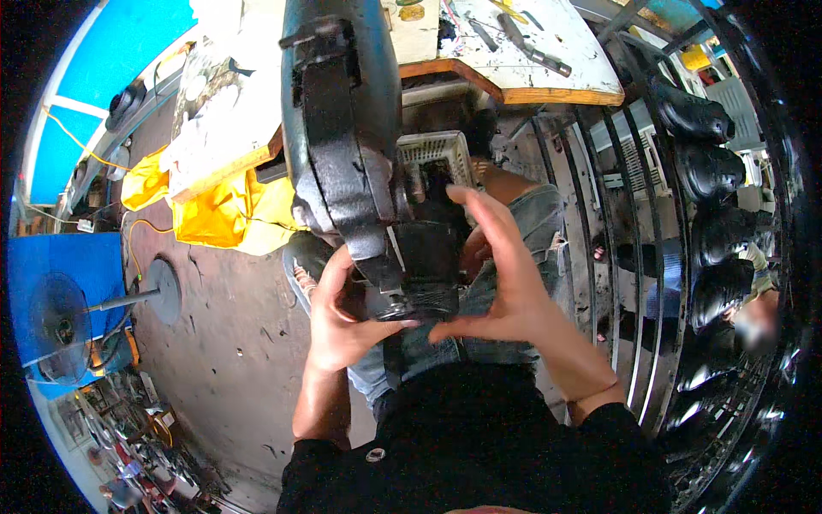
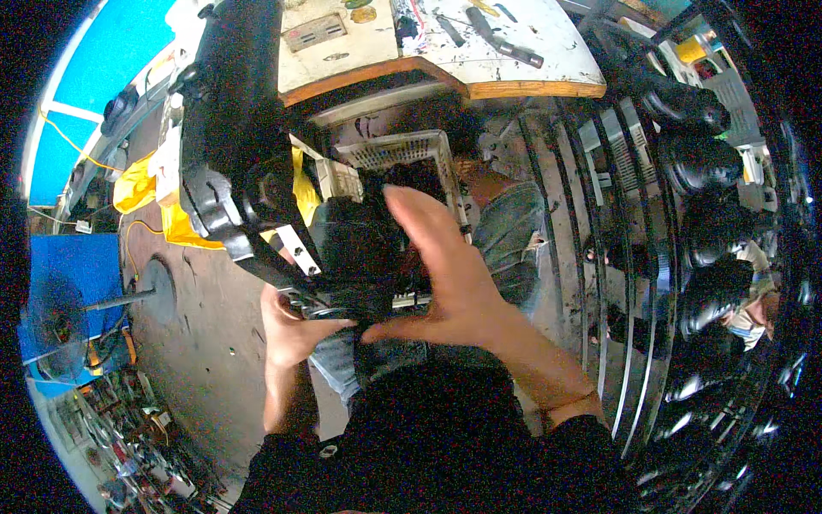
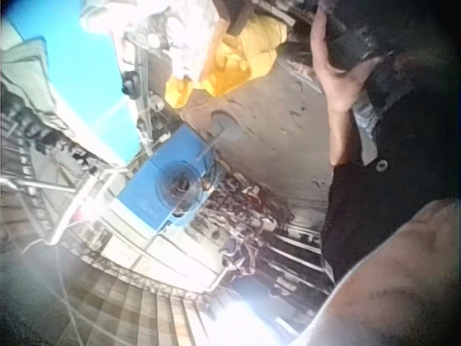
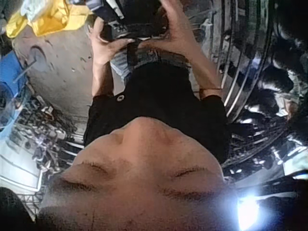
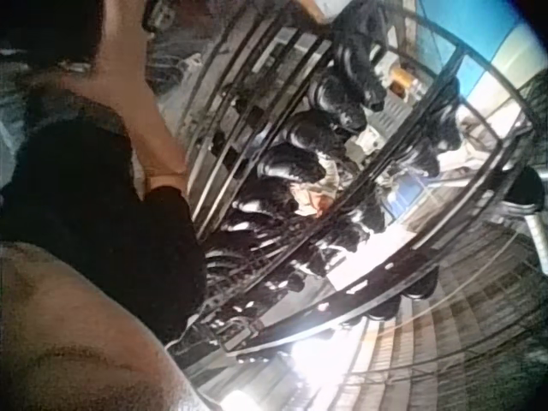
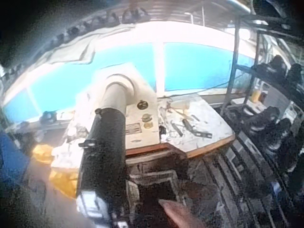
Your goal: The person is using industrial machinery to process or finish shoes on a factory line.
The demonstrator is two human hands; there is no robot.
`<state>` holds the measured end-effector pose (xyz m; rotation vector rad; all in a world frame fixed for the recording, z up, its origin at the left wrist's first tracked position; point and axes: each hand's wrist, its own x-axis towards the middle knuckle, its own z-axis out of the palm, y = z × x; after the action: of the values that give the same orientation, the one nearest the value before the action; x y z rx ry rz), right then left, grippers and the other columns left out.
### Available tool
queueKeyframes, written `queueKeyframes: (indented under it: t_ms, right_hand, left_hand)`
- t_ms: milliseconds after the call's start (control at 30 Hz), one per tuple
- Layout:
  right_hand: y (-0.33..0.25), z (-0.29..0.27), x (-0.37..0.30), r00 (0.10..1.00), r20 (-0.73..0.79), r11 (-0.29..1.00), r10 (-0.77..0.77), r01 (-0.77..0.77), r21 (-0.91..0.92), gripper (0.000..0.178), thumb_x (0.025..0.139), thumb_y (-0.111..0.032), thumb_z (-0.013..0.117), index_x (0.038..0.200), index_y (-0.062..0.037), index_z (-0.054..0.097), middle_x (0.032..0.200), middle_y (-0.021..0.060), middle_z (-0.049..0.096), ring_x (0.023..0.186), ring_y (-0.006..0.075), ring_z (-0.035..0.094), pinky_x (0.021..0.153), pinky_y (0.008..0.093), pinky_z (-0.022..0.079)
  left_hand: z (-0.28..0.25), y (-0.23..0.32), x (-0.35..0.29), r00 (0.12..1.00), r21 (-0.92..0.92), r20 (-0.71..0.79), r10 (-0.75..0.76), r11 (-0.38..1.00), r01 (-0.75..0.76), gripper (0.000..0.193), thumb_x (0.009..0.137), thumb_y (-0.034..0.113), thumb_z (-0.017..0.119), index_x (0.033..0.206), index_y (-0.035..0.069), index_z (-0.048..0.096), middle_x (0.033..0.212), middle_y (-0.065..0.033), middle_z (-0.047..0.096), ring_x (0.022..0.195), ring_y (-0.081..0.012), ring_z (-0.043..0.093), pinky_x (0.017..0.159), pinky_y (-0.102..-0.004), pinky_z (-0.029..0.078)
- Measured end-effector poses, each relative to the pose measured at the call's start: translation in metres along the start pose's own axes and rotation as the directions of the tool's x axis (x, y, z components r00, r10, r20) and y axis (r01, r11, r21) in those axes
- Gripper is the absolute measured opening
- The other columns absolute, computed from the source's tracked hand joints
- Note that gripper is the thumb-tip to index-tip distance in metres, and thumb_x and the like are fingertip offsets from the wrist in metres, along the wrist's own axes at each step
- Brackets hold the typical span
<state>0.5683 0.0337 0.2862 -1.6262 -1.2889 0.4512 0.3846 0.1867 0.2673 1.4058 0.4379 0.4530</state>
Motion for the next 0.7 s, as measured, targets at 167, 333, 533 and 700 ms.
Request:
queueKeyframes:
  t_ms: [167,333,533,700]
  right_hand:
    - [0.087,0.041,-0.06,0.968,-0.05,0.941,0.247,-0.227,0.25,0.112,0.06,-0.015,0.095,0.153,-0.0063,0.033,0.151,0.0146,0.043,0.136,0.029,0.047,0.113,0.0406,0.039]
    - [0.109,-0.006,-0.086,0.95,0.068,0.885,0.304,-0.308,0.348,0.091,0.059,0.006,0.087,0.142,-0.0042,0.05,0.141,0.0097,0.054,0.133,0.0256,0.049,0.114,0.0399,0.038]
    - [0.078,-0.106,-0.074,0.956,-0.224,0.978,0.191,-0.167,0.124,0.099,0.043,0.003,0.086,0.136,-0.0026,0.053,0.125,0.0116,0.062,0.118,0.0269,0.059,0.104,0.0394,0.045]
    - [0.009,-0.129,-0.07,0.835,-0.512,0.949,0.201,-0.037,0.312,0.104,0.048,-0.006,0.093,0.141,-0.003,0.046,0.123,0.0141,0.063,0.114,0.0274,0.062,0.1,0.0415,0.049]
  left_hand:
    - [0.012,-0.032,-0.004,0.992,-0.125,-0.092,0.092,0.987,-0.103,0.104,0.052,-0.006,0.095,0.142,0.003,0.042,0.126,-0.007,0.06,0.114,-0.0204,0.061,0.097,-0.0347,0.053]
    - [0.018,-0.059,-0.021,0.978,-0.24,-0.205,-0.044,0.971,-0.007,0.101,0.053,-0.01,0.092,0.139,0.003,0.041,0.124,-0.0083,0.06,0.113,-0.022,0.062,0.091,-0.0376,0.057]
    - [0.031,-0.05,-0.012,0.959,-0.078,-0.217,-0.182,0.983,0.168,0.097,0.055,-0.015,0.088,0.137,0.001,0.041,0.122,-0.0111,0.06,0.11,-0.0242,0.064,0.093,-0.0387,0.056]
    - [0.024,-0.089,-0.018,0.938,-0.081,-0.057,-0.341,0.938,0.336,0.062,0.068,-0.002,0.084,0.124,-0.001,0.057,0.11,-0.0123,0.067,0.101,-0.0228,0.066,0.087,-0.0374,0.056]
